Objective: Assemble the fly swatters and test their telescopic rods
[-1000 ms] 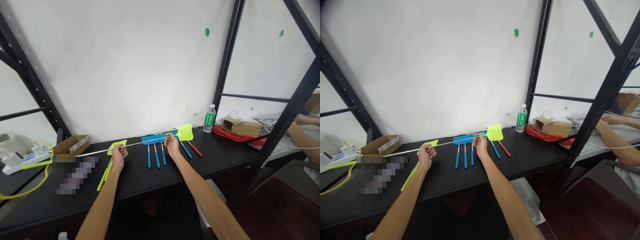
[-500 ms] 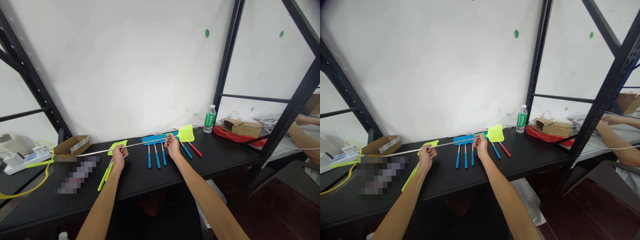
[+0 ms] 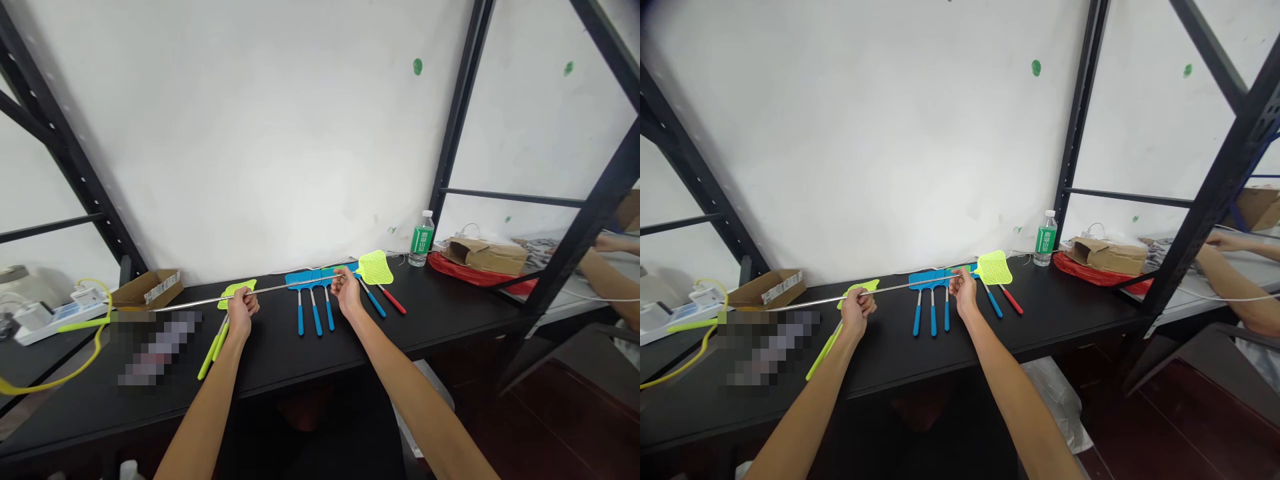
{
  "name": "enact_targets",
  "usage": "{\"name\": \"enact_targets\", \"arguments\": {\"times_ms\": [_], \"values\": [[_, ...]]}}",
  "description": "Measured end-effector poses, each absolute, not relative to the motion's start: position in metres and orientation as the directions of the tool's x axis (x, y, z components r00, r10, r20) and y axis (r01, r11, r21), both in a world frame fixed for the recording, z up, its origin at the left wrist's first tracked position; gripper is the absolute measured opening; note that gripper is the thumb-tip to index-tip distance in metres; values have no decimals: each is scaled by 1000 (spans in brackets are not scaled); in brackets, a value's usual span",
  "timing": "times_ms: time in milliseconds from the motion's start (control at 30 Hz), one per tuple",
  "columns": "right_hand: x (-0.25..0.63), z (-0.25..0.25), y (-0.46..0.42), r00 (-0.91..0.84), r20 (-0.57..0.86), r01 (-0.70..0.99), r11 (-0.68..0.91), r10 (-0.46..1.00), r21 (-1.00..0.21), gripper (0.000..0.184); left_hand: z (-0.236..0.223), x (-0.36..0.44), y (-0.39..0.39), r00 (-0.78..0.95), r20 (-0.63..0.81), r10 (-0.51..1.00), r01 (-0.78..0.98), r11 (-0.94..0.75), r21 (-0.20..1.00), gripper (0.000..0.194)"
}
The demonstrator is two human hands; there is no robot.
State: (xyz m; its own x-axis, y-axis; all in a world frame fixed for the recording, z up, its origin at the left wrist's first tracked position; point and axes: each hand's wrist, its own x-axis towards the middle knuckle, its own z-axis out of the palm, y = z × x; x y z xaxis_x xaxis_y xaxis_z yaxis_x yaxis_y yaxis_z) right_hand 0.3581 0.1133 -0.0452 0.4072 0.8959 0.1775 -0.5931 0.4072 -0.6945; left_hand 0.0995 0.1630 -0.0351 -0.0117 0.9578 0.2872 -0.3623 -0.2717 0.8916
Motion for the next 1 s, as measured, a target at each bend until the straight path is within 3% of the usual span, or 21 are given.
{"name": "enact_targets", "arguments": {"times_ms": [1000], "values": [[357,-42,112,434,153,-604,413,888,-682,39,-36,101,160,-26,312,950,-367,-299,881,31]]}}
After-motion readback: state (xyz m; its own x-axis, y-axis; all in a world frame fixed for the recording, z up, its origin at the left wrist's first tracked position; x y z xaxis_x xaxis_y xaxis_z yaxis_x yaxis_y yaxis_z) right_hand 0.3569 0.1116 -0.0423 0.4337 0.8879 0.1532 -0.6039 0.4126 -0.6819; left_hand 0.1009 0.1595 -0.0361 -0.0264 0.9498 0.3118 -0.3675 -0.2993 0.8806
